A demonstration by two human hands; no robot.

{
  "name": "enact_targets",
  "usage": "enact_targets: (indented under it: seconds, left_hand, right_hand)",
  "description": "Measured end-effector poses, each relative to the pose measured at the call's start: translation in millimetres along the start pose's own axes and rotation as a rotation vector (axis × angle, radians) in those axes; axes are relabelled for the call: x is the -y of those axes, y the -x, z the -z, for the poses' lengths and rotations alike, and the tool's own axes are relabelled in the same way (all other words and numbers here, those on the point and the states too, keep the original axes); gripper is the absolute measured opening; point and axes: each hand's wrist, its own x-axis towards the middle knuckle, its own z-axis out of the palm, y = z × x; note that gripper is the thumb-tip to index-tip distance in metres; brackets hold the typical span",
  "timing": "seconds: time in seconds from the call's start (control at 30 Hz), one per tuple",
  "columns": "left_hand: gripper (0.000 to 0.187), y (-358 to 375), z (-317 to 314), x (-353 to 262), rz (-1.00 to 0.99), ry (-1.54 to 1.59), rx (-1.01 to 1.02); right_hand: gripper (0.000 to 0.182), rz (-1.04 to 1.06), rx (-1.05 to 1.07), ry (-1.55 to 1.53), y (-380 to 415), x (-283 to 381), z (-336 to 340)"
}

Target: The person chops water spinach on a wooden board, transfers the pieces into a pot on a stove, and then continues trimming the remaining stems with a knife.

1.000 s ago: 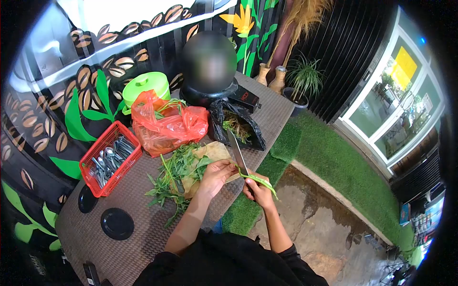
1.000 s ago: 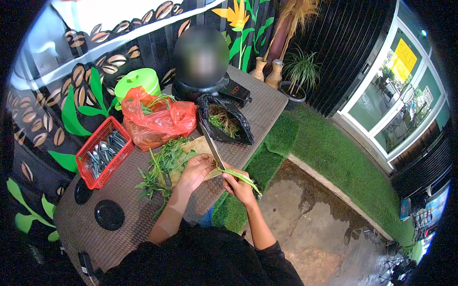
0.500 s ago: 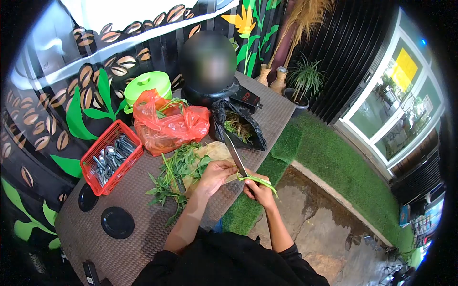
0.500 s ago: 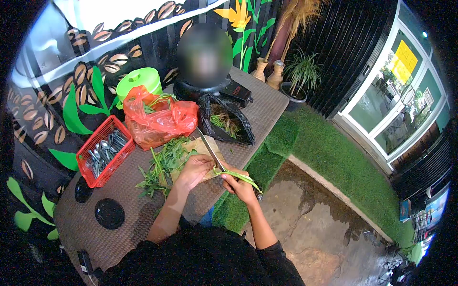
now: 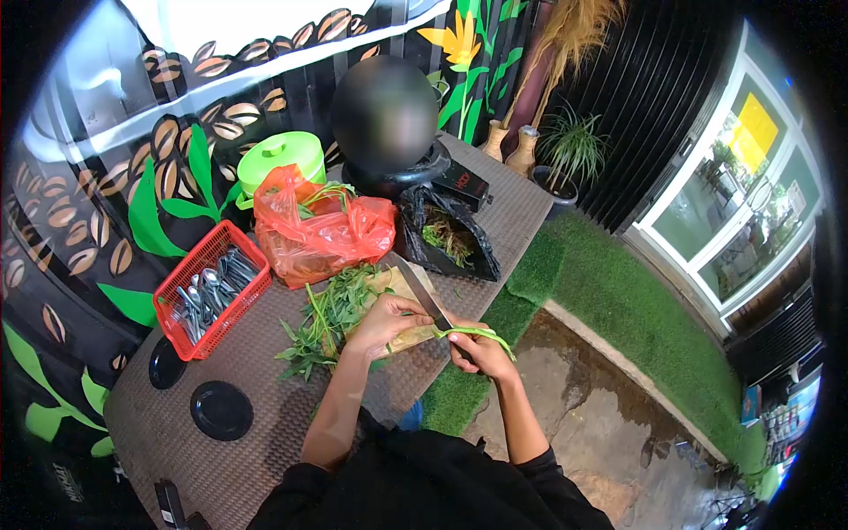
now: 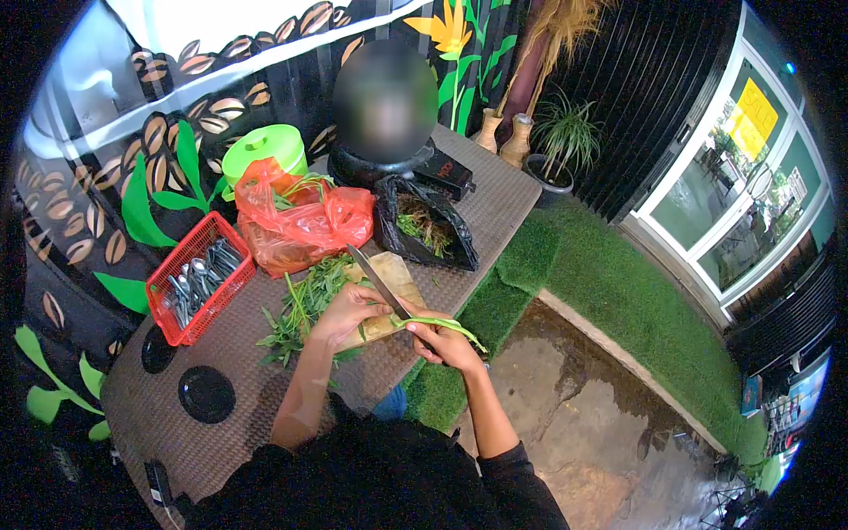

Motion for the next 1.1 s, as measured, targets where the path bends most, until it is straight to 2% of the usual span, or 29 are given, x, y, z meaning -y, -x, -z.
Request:
enact_targets:
  seconds: [0.27,0.37,0.43,0.53,0.6,0.63,0.67,0.7,0.77,0.8,0.87,0.93,1.0,1.03,1.1]
  left_hand:
    - [0.008,-3.2,9.0,-0.4,-0.026,-0.079,-0.025]
    - [0.009,-7.4,19.8,11.7,-0.047,-0.039,-0.024]
    - [0.01,-7.7,25.6,19.7,-0.057,0.012,-0.002]
    - [0.011,-6.9,43.7,27.7,0.054,0.127,-0.052]
    - [0.014,-5.5,58.5,32.3,0.024,0.434,-0.208]
    - [0.014,-4.4,66.9,34.0,0.027,0.433,-0.207]
    - [0.014,-3.0,76.3,35.3,0.006,0.432,-0.308]
    - [0.015,-1.2,86.9,36.9,-0.016,0.428,-0.412]
    - [0.015,7.7,108.6,40.9,0.0,0.426,-0.454]
    - [0.016,12.5,117.5,43.8,0.023,0.343,-0.513]
    - [0.021,20.0,134.9,59.0,0.09,0.192,-0.627]
    - [0.02,33.4,137.6,64.3,0.106,0.115,-0.599]
    - [0.022,39.3,147.5,79.2,0.141,-0.008,-0.569]
    - [0.022,39.5,154.9,90.2,0.142,-0.01,-0.568]
    - [0.022,40.9,165.4,107.9,0.112,-0.483,-0.632]
  right_hand:
    - [0.037,-0.007,-0.032,0.05,-16.2,-4.0,-7.9]
    - [0.027,-0.015,-0.093,0.013,-22.7,-5.2,-14.0]
    - [0.025,-0.204,-0.075,-0.224,-26.8,-6.3,-14.2]
    - [0.025,-0.309,-0.053,-0.409,-38.5,-15.3,-19.5]
    - [0.026,-0.284,-0.082,-0.427,-44.8,-10.3,-28.6]
    - [0.027,-0.261,-0.11,-0.445,-47.3,-6.7,-31.6]
    - [0.035,-0.284,-0.071,-0.417,-52.7,-10.7,-29.7]
    - [0.035,-0.286,-0.068,-0.42,-57.9,-15.2,-28.0]
    - [0.047,-0.268,-0.069,-0.295,-65.3,-25.9,-27.0]
    - [0.052,-0.296,-0.086,-0.226,-66.6,-30.1,-26.0]
    - [0.05,-0.361,-0.083,-0.198,-70.6,-55.1,-16.4]
    - [0.048,-0.422,-0.08,-0.17,-64.1,-66.4,-15.4]
    - [0.03,-0.457,-0.103,-0.12,-54.4,-75.8,-15.5]
    - [0.03,-0.457,-0.104,-0.123,-49.2,-78.5,-15.6]
    - [0.03,-0.541,-0.11,-0.158,-37.1,-83.7,-15.7]
